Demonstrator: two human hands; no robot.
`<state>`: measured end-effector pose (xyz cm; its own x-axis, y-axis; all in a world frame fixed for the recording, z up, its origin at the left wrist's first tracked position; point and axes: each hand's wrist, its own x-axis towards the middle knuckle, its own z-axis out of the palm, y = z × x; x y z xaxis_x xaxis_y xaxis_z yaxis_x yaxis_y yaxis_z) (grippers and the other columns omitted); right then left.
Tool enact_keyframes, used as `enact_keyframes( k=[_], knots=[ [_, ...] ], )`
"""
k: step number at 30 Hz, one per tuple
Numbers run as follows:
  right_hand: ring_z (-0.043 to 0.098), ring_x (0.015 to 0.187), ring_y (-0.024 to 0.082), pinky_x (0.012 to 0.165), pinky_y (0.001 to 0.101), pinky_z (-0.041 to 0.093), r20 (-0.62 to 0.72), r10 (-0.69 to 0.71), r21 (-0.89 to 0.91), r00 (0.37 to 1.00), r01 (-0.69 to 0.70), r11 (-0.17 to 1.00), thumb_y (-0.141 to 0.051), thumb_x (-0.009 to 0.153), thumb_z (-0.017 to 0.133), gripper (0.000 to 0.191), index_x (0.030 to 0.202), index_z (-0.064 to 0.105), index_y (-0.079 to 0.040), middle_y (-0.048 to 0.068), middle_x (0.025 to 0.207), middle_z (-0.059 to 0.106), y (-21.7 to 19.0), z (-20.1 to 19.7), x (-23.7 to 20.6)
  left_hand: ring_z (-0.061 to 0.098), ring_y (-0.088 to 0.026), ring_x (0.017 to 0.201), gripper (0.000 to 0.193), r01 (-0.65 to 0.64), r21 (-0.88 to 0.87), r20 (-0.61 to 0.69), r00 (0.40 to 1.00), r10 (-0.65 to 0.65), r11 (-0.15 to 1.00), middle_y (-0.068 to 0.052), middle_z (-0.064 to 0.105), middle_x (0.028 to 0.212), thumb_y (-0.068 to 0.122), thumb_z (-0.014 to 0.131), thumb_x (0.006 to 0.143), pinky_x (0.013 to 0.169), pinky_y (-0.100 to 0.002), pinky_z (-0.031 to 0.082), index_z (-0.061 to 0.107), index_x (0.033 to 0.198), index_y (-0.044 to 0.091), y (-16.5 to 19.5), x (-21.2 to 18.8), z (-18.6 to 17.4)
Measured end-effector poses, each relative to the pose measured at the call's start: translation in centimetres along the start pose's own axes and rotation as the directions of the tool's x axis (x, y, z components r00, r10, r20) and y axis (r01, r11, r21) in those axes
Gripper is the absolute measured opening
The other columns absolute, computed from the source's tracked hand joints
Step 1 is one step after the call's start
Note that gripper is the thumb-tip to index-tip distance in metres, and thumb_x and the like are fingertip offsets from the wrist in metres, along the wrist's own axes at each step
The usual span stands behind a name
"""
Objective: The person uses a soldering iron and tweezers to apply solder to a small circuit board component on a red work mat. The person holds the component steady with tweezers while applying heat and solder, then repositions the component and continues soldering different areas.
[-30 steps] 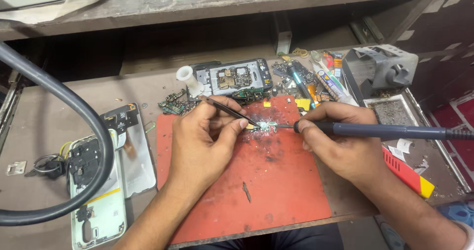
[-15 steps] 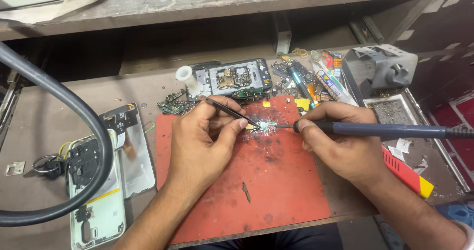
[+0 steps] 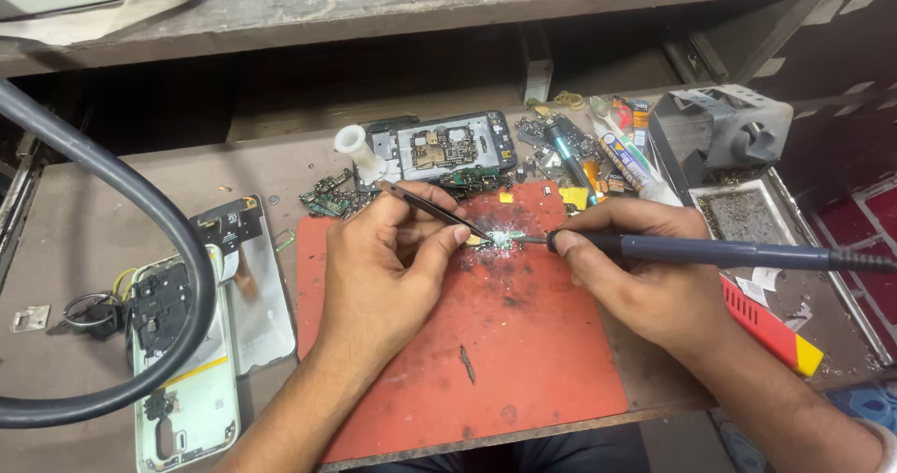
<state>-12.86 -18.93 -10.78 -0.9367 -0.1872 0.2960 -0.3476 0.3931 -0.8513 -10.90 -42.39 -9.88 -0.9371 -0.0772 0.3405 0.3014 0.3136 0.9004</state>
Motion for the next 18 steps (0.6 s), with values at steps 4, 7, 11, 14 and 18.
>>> enact_keyframes(
  k=[4, 7, 11, 14, 18],
  knots=[
    [0.065, 0.056, 0.005, 0.05, 0.0206, 0.05, 0.004, -0.034, 0.034, 0.999, 0.034, 0.999, -0.007, 0.087, 0.074, 0.009, 0.09, 0.075, 0.001, 0.002, 0.065, 0.071, 0.08, 0.06, 0.15, 0.074, -0.006, 0.076, 0.013, -0.001, 0.011, 0.003, 1.0, 0.001, 1.0, -0.003, 0.076, 0.078, -0.003, 0.074, 0.087, 0.069, -0.022, 0.061, 0.069, 0.098, 0.002, -0.06, 0.02, -0.03],
    [0.062, 0.054, 0.005, 0.049, 0.0209, 0.048, 0.009, -0.041, 0.0, 0.999, 0.041, 0.999, -0.007, 0.087, 0.074, 0.009, 0.089, 0.076, 0.001, 0.002, 0.062, 0.07, -0.07, 0.0, 0.11, 0.074, -0.006, 0.077, 0.014, -0.005, 0.004, 0.004, 1.0, 0.005, 1.0, -0.003, 0.076, 0.079, -0.003, 0.074, 0.086, 0.07, -0.022, 0.061, 0.069, 0.099, 0.002, -0.07, 0.06, -0.07],
    [0.06, 0.052, 0.004, 0.047, 0.0216, 0.046, 0.018, -0.042, -0.045, 0.999, 0.042, 0.998, -0.007, 0.085, 0.075, 0.009, 0.088, 0.077, 0.001, 0.002, 0.061, 0.07, -0.19, 0.05, 0.23, 0.075, -0.006, 0.078, 0.014, -0.008, -0.007, 0.003, 1.0, 0.008, 1.0, -0.003, 0.076, 0.08, -0.003, 0.073, 0.086, 0.071, -0.022, 0.061, 0.069, 0.099, 0.002, -0.12, 0.11, -0.25],
    [0.06, 0.052, 0.004, 0.047, 0.0218, 0.045, 0.012, -0.048, -0.046, 0.999, 0.048, 0.998, -0.008, 0.085, 0.075, 0.009, 0.088, 0.077, 0.0, 0.001, 0.061, 0.07, -0.15, 0.04, 0.19, 0.075, -0.006, 0.078, 0.014, 0.004, -0.015, 0.005, 1.0, -0.004, 1.0, -0.003, 0.077, 0.08, -0.003, 0.073, 0.087, 0.071, -0.022, 0.061, 0.069, 0.099, 0.002, -0.21, 0.09, -0.19],
    [0.058, 0.054, 0.004, 0.048, 0.0221, 0.044, 0.007, -0.067, -0.041, 0.998, 0.067, 0.997, -0.008, 0.085, 0.075, 0.009, 0.089, 0.077, 0.001, 0.001, 0.062, 0.069, -0.07, 0.23, 0.15, 0.075, -0.007, 0.078, 0.015, 0.003, -0.016, 0.003, 1.0, -0.003, 1.0, -0.003, 0.077, 0.08, -0.003, 0.073, 0.087, 0.07, -0.022, 0.061, 0.07, 0.1, 0.002, -0.35, 0.04, -0.21]
  ],
)
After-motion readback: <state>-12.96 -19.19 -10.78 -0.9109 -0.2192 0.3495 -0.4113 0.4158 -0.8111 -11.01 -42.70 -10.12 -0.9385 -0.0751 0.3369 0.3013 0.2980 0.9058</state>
